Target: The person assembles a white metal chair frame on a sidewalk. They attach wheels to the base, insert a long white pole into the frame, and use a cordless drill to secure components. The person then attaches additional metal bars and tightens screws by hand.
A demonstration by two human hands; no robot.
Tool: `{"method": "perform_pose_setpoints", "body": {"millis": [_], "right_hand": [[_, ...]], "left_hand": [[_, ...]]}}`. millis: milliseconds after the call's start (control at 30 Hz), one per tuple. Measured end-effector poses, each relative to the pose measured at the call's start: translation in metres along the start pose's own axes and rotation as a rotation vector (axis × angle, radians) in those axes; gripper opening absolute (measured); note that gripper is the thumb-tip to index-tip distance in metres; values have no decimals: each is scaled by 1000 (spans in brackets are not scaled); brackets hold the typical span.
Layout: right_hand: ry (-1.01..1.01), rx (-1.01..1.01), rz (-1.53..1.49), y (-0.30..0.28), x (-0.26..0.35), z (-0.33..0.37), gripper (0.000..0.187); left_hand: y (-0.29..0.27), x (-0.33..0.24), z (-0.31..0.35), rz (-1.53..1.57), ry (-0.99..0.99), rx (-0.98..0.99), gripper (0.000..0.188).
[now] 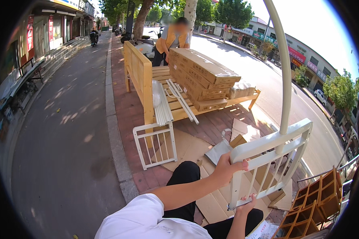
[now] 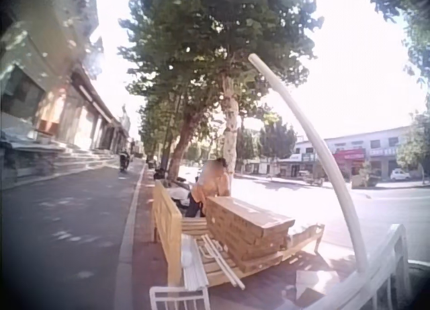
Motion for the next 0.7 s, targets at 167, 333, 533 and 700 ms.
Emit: {"method": "perform_pose_setpoints", "body": {"millis": [167,333,533,700], "right_hand": [[410,371,-219,-14,-53,-12,14],[328,134,-124,-57,-50,-15,24],[86,538,-235,-63,20,-24,15],[160,535,-400,-31,60,-28,6]], "left_hand": [[-58,24,10,-32,-83,-69,18],[-89,56,-6,125,-109,16,11],[-55,118,-28,210,-287,206,53],[-8,162,-14,105,-355,604,110]]}}
Point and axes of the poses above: each hand's wrist, its own z-axis away from the middle knuckle, its own y-axis out of the palm, x = y × z, the point moved 7 cm from there along -z, towards the middle knuckle, and after that the axes turned 10 degrees about y, right-handed, at the moved point
